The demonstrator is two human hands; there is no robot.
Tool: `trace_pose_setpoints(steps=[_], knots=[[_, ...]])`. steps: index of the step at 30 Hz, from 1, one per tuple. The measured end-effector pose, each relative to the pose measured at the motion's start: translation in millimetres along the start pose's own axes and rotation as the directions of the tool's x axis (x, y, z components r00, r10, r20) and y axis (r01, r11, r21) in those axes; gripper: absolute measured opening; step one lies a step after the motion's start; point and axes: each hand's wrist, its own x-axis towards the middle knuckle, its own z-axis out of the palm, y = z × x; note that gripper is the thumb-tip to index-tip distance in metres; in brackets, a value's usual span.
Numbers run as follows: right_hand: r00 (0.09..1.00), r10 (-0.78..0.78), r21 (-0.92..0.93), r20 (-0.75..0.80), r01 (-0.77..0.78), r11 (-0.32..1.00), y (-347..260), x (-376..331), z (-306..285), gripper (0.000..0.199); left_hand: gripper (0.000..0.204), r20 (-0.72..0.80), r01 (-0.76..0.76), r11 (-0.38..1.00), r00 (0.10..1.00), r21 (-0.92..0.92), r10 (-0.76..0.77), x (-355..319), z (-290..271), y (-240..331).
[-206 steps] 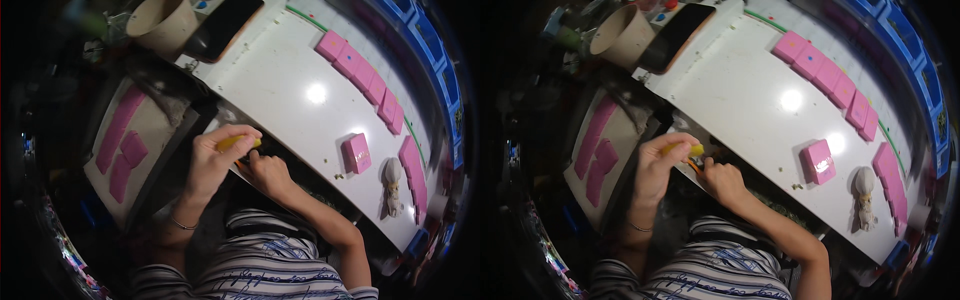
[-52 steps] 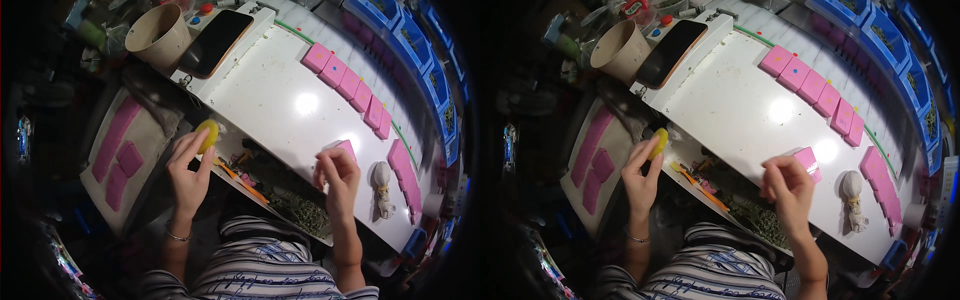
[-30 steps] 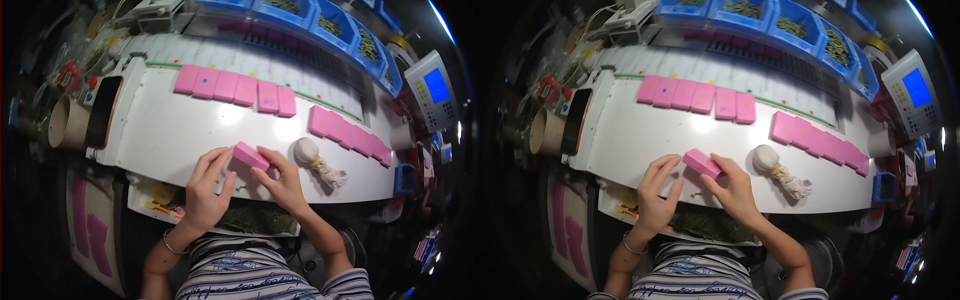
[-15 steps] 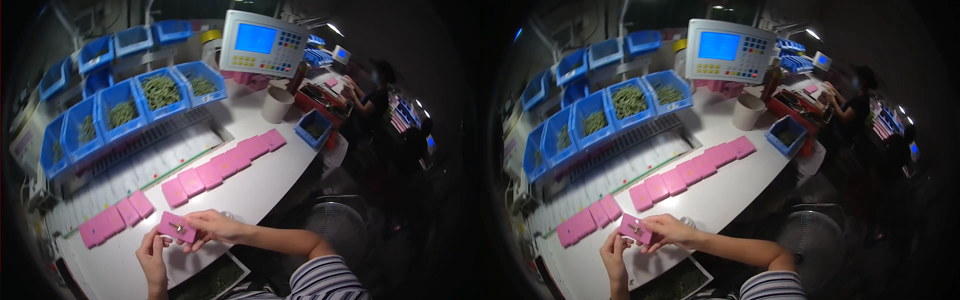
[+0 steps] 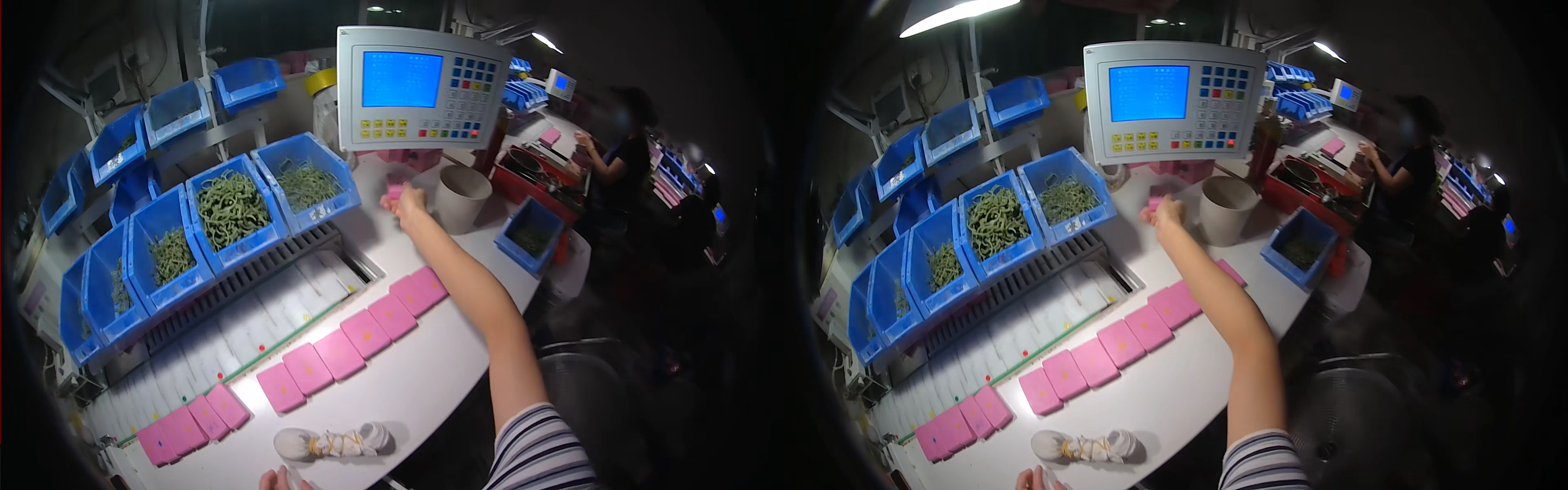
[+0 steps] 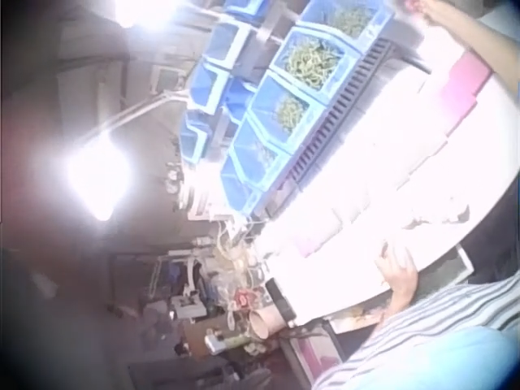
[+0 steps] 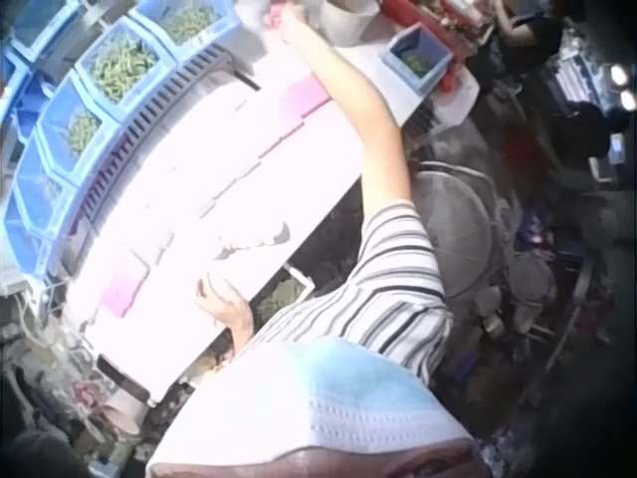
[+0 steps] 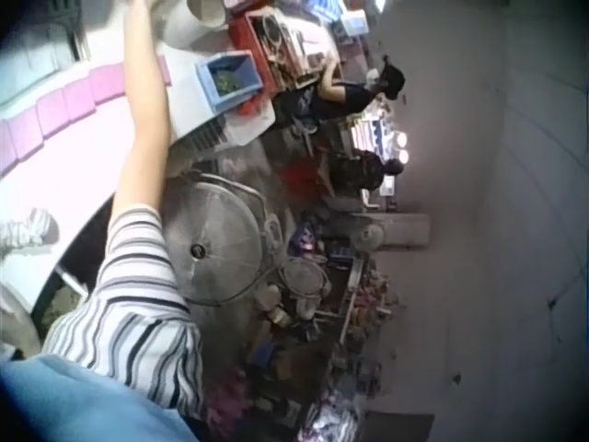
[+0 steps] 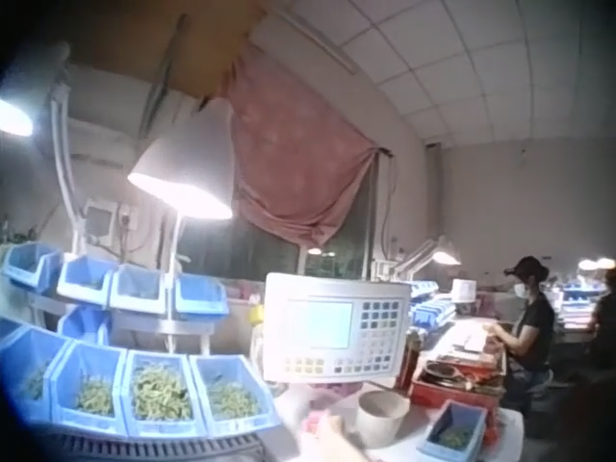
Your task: Assembling small components by inserting metallic wires into pink molds and placing them on a tray.
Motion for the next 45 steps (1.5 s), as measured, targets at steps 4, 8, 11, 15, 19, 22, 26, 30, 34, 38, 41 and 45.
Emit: trace_pose_setpoints(steps=[4, 8, 11, 15, 19, 22, 26, 30, 34, 38, 41, 45], knots=[[0.949, -0.262, 0.206, -0.175, 0.296, 0.933, -11, 76, 40, 0.024, 0.032, 0.041, -0.008, 0.991, 0.999, 0.133, 0.003, 5, 5, 9], [0.848, -0.397, 0.198, -0.351, 0.481, 0.854, -34, 127, 54, 0.023, 0.032, -0.004, -0.051, 0.964, 0.999, 0.263, 0.054, 9, 9, 14], [0.838, -0.393, 0.191, -0.378, 0.486, 0.853, -43, 154, 54, 0.021, 0.027, -0.044, -0.012, 0.959, 0.999, 0.283, 0.026, 11, 11, 17], [0.836, -0.386, 0.179, -0.39, 0.48, 0.859, -45, 177, 49, 0.02, 0.026, -0.069, -0.001, 0.934, 0.997, 0.358, 0.028, 14, 16, 17], [0.843, -0.377, 0.177, -0.383, 0.468, 0.866, -46, 190, 41, 0.018, 0.028, -0.135, -0.072, 0.912, 0.981, 0.405, 0.138, 16, 20, 10], [0.848, -0.374, 0.169, -0.376, 0.46, 0.872, -43, 196, 38, 0.017, 0.029, -0.075, -0.073, 0.911, 0.991, 0.405, 0.113, 12, 19, 2], [0.855, -0.367, 0.153, -0.366, 0.445, 0.883, -38, 202, 36, 0.016, 0.031, 0.002, -0.129, 0.911, 0.99, 0.392, 0.139, 10, 12, -9], [0.869, -0.365, 0.113, -0.335, 0.421, 0.9, -38, 206, 35, 0.015, 0.035, 0.043, -0.15, 0.906, 0.989, 0.397, 0.144, 12, 9, -4], [0.902, -0.353, 0.018, -0.248, 0.369, 0.929, -32, 195, 39, 0.014, 0.033, 0.002, -0.045, 0.945, 0.999, 0.324, 0.047, 18, 13, 11], [0.985, -0.166, -0.228, 0.045, 0.172, 0.958, -20, 144, 37, 0.014, 0.032, -0.002, -0.007, 0.974, 1.0, 0.226, 0.008, 20, 9, 19], [0.972, -0.112, -0.605, 0.207, 0.217, 0.766, -23, 80, 22, 0.015, 0.036, 0.053, -0.051, 0.978, 0.998, 0.201, 0.041, 22, 4, 18], [0.824, -0.069, -0.552, 0.562, 0.435, 0.712, -26, -45, -22, 0.018, 0.03, 0.0, -0.066, 0.987, 0.998, 0.148, 0.067, 19, -1, 16]])
